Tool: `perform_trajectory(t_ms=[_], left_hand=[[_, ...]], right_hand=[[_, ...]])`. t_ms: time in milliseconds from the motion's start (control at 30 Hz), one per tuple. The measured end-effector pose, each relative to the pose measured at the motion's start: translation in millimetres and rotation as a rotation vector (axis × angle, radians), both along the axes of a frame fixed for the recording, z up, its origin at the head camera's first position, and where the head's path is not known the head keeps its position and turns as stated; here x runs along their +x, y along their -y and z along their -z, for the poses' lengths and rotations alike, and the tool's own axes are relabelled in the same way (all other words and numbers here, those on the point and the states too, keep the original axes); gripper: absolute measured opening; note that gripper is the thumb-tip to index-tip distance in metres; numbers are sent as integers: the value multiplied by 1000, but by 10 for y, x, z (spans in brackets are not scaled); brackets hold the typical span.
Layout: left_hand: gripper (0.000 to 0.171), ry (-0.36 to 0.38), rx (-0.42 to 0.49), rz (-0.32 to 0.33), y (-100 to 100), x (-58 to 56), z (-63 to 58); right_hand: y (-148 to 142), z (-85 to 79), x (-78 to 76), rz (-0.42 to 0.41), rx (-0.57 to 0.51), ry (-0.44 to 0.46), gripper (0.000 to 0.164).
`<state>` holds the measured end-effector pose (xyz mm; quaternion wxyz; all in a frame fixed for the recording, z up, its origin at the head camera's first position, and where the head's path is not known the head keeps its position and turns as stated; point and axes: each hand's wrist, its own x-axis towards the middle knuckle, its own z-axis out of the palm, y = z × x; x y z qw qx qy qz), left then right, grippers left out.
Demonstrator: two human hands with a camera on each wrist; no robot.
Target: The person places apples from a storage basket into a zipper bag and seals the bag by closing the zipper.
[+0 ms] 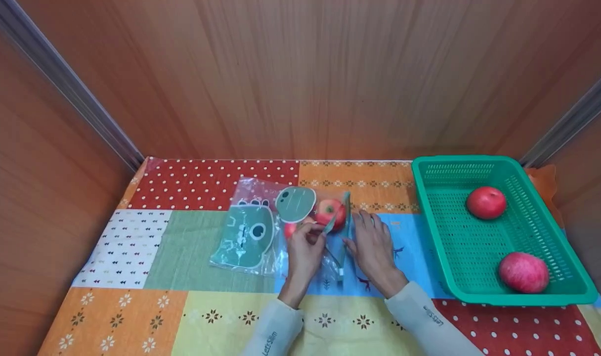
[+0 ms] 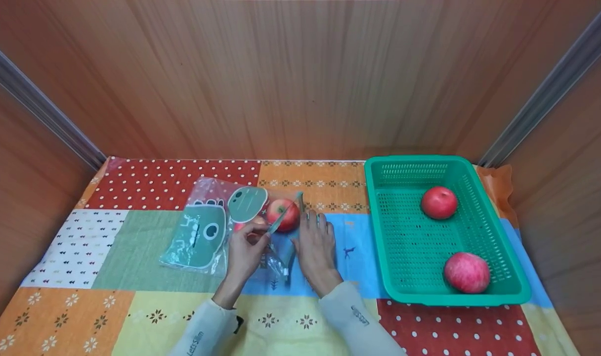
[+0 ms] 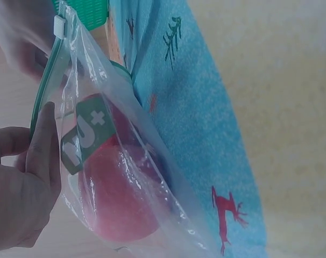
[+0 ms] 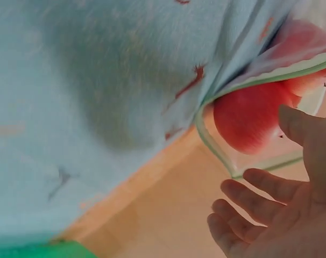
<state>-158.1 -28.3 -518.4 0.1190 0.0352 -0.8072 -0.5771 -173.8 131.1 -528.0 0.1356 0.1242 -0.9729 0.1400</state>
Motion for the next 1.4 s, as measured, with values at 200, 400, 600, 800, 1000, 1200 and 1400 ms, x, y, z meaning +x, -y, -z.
perform_trajectory(t_ms=[200,400,600,800,1000,1200,1400], left_hand=[[13,73,21,13,17,-1,-9],[14,98,40,24,20,9,-31],[15,68,22,27,18,10,-38],[14,31,29,19,9,10,-23],[12,22,29,12,1,14,-15],[14,54,51,23,9,25,-20],[14,46,45,21,21,16,-19]], right_hand=[[-69,-87,120,-27,106,-24,63],[-156,-200,228,-31,141,-34,61],[-254,-339,319,-22,126,-42,63],[-375,-475,379,-2,124,-34,64],[-554,-548,408,-4,96,-88,60],[-781,-610,425,19,54,-114,60],[-1019,-673,442,60,21,-97,62]])
